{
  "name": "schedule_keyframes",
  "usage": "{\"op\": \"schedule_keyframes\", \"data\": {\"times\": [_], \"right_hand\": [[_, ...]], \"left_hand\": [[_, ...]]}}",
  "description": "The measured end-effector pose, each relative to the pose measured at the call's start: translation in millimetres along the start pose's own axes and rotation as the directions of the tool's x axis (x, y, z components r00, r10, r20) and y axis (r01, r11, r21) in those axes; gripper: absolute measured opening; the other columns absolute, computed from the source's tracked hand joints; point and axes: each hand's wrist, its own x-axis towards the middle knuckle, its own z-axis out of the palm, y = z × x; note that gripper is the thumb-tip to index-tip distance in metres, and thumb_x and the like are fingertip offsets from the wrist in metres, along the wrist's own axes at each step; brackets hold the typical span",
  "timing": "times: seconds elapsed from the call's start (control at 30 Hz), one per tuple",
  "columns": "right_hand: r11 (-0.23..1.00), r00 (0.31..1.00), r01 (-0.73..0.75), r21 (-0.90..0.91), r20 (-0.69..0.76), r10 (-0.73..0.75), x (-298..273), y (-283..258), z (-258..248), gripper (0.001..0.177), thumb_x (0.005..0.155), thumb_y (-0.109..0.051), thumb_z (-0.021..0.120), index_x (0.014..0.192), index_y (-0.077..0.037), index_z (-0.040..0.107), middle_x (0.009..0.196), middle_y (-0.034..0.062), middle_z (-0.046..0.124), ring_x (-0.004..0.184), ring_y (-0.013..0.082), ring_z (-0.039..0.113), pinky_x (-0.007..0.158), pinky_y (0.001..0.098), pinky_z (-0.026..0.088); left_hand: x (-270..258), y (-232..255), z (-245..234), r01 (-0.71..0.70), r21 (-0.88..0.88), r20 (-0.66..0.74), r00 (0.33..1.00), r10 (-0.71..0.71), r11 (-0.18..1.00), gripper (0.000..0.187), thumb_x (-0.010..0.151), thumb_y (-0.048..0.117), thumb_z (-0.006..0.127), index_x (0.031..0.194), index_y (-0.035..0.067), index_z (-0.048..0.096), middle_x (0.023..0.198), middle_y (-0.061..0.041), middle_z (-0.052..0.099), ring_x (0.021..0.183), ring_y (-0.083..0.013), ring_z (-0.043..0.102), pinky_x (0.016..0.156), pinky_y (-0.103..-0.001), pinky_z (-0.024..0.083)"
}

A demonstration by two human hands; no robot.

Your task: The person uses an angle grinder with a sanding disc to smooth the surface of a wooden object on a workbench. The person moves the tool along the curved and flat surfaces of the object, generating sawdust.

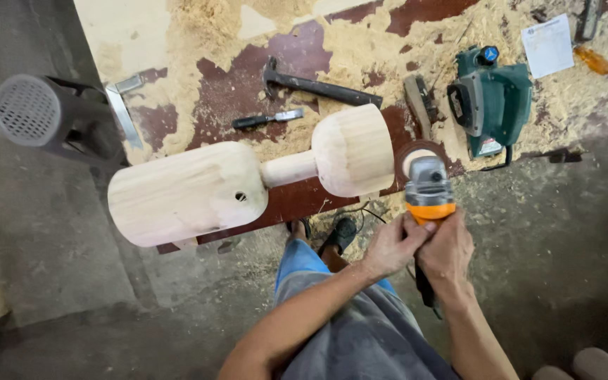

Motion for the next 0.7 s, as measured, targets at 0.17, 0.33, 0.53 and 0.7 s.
{"op": "schedule_keyframes", "data": {"times": [0.17, 0.33, 0.53, 0.7], "right_hand": [[0.997, 0.995, 0.061, -0.046, 0.086, -0.057, -5, 2, 8, 0.072, 0.079, -0.045, 0.081, 0.121, 0.004, 0.049, 0.093, 0.0242, 0.072, 0.083, 0.0422, 0.073, 0.073, 0.0518, 0.057], [0.977, 0.95, 0.202, -0.063, 0.257, -0.18, -7, -28, 25, 0.066, 0.083, -0.047, 0.072, 0.121, 0.002, 0.048, 0.094, 0.0201, 0.072, 0.079, 0.0374, 0.074, 0.068, 0.0481, 0.058], [0.963, 0.944, 0.235, -0.131, 0.269, -0.194, 0, -50, 22, 0.066, 0.081, -0.048, 0.076, 0.118, 0.001, 0.051, 0.1, 0.0213, 0.07, 0.088, 0.0396, 0.072, 0.077, 0.0489, 0.055], [0.986, 0.986, 0.074, -0.15, 0.16, -0.05, 1, -34, 7, 0.065, 0.084, -0.048, 0.078, 0.116, 0.003, 0.051, 0.099, 0.0218, 0.07, 0.09, 0.0382, 0.072, 0.079, 0.0486, 0.056]], "left_hand": [[-17, 17, -16, 0.0, -0.102, 0.027, 1.0, 0.003, 0.995, 0.051, 0.094, 0.045, 0.064, 0.118, 0.0, 0.064, 0.094, -0.011, 0.074, 0.082, -0.0204, 0.073, 0.073, -0.036, 0.06], [-37, 1, -31, -0.12, -0.235, -0.29, 0.956, 0.048, 0.964, 0.044, 0.098, 0.036, 0.067, 0.116, -0.005, 0.068, 0.091, -0.017, 0.075, 0.083, -0.0201, 0.067, 0.076, -0.034, 0.056], [-26, -4, -32, -0.192, -0.3, -0.349, 0.934, 0.08, 0.934, 0.051, 0.098, 0.042, 0.066, 0.114, -0.006, 0.066, 0.091, -0.014, 0.075, 0.082, -0.0203, 0.072, 0.076, -0.034, 0.058], [-5, 12, -21, 0.081, -0.128, -0.044, 0.995, -0.087, 0.989, 0.058, 0.094, 0.051, 0.061, 0.121, -0.001, 0.062, 0.08, -0.014, 0.072, 0.069, -0.0244, 0.072, 0.062, -0.039, 0.059]]}}
